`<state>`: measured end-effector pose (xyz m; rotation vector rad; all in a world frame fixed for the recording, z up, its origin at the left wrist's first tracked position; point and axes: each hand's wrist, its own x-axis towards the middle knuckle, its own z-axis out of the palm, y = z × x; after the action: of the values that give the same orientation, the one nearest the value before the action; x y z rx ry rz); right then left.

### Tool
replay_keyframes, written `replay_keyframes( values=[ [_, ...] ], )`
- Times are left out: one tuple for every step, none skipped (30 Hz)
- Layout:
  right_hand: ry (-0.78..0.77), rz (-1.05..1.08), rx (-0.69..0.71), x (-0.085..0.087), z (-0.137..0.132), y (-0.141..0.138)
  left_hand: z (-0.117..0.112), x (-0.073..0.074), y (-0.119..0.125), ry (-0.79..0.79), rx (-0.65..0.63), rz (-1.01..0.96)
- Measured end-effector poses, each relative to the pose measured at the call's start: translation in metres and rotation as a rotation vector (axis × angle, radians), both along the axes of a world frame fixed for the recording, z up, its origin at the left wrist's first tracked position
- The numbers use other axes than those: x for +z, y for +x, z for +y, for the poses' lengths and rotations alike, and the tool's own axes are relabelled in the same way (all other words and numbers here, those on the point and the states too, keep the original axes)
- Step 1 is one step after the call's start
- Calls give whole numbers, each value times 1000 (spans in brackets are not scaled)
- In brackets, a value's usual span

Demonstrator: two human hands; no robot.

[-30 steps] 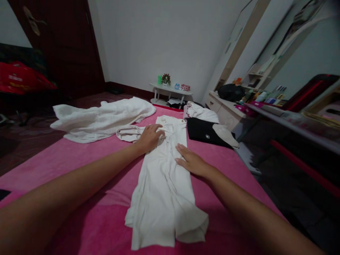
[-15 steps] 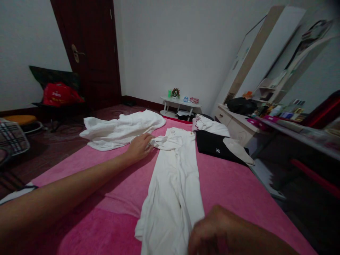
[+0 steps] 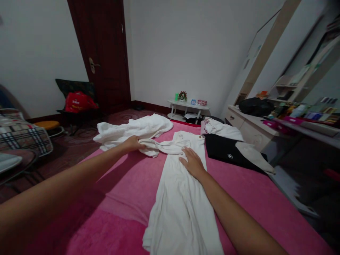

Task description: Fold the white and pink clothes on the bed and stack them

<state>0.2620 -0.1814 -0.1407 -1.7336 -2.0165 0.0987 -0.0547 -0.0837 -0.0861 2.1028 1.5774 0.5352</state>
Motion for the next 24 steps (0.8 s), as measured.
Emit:
replay_keyframes(
  values=[
    [16, 13, 16, -1, -1, 2, 0, 9, -2, -34, -11, -159],
    [32, 30, 29, -1, -1, 3, -1, 19, -5, -69, -18, -337],
    [46, 46, 39, -1, 0, 5, -2, 30, -8, -97, -22, -506],
    [58, 59, 45, -1, 0, 6, -4, 40, -12, -116, -24, -626],
    [69, 66, 48, -1, 1, 7, -6, 50, -17, -130, -29, -673],
    [77, 70, 50, -1, 2, 7, -8, 57, -22, -152, -39, -664],
    [82, 72, 51, -2, 3, 8, -10, 62, -28, -180, -60, -609],
    [87, 72, 53, -2, 3, 7, -12, 64, -35, -212, -89, -517],
    [92, 72, 54, -3, 4, 7, -12, 64, -42, -246, -116, -400],
    [98, 72, 54, -4, 4, 7, -12, 62, -49, -278, -130, -273],
    [103, 71, 56, -4, 4, 7, -12, 58, -57, -303, -125, -156],
    [109, 70, 56, -5, 5, 7, -10, 54, -65, -322, -106, -56],
    [114, 69, 56, -6, 5, 6, -9, 49, -72, -333, -83, 18],
    [117, 69, 56, -6, 5, 7, -7, 45, -80, -338, -66, 67],
    [119, 68, 55, -6, 5, 7, -6, 41, -87, -334, -58, 95],
    [120, 67, 55, -7, 6, 7, -5, 39, -94, -326, -67, 114],
    [119, 65, 53, -7, 6, 7, -4, 37, -99, -313, -84, 137],
    [117, 64, 52, -7, 6, 8, -3, 35, -104, -295, -99, 171],
    [115, 64, 51, -8, 7, 8, -3, 34, -108, -282, -112, 218],
    [115, 65, 51, -8, 7, 9, -3, 33, -111, -277, -120, 272],
    [117, 67, 52, -8, 7, 9, -3, 32, -112, -283, -115, 324],
    [119, 67, 56, -9, 8, 9, -4, 32, -113, -298, -94, 360],
    [122, 66, 60, -9, 8, 10, -4, 31, -112, -321, -55, 370],
    [124, 63, 63, -9, 8, 10, -5, 31, -111, -345, -8, 362]
  ],
)
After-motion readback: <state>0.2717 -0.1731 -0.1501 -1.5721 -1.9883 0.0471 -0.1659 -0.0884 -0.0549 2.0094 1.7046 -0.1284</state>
